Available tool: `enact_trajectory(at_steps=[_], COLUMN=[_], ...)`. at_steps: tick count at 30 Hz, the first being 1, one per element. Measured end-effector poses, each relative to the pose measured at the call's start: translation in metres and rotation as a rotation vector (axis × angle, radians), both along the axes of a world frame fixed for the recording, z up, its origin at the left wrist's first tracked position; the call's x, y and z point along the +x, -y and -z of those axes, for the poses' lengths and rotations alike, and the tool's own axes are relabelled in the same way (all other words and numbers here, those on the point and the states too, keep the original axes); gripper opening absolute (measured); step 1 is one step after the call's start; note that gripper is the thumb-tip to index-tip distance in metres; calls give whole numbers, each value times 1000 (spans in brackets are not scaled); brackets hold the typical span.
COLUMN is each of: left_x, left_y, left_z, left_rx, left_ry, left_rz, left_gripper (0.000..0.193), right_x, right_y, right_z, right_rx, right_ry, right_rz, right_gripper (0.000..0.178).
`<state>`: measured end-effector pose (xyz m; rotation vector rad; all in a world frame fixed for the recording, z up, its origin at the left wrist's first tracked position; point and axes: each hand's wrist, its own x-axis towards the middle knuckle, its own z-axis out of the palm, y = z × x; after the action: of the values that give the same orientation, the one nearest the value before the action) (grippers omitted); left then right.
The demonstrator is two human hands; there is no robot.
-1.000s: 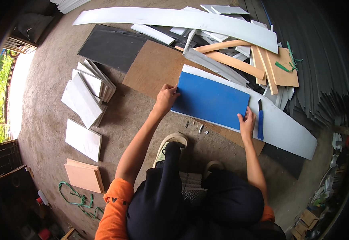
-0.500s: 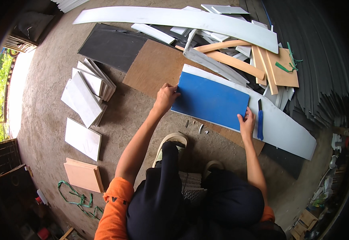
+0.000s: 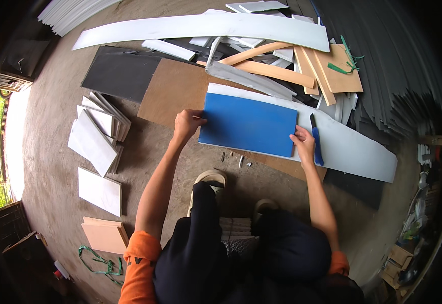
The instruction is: The person sits on the floor and uses a blue utility knife to cut white rectangular sheets. They use a blue template to guide the cuts, repeatedly aligning the template and slicing along its edge to produce smaller pieces.
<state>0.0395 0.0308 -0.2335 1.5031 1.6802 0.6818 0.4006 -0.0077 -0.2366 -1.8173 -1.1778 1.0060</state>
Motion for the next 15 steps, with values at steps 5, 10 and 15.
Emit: enact_trajectory(at_steps=[5, 10, 15], left_x=[0, 1, 4], left_y=[2, 3, 5], left_z=[3, 4, 5], left_rx=[1, -11, 25], left_ry=[12, -9, -22], left_rz=[-40, -56, -50], left_gripper=[28, 29, 28], right_x=[2, 3, 5], right_y=[-1, 0, 2], right_z=[2, 2, 5], right_rx=[18, -4, -8], right_ry=[-63, -78, -73], right_rz=[-21, -20, -26], right_gripper=[40, 40, 40])
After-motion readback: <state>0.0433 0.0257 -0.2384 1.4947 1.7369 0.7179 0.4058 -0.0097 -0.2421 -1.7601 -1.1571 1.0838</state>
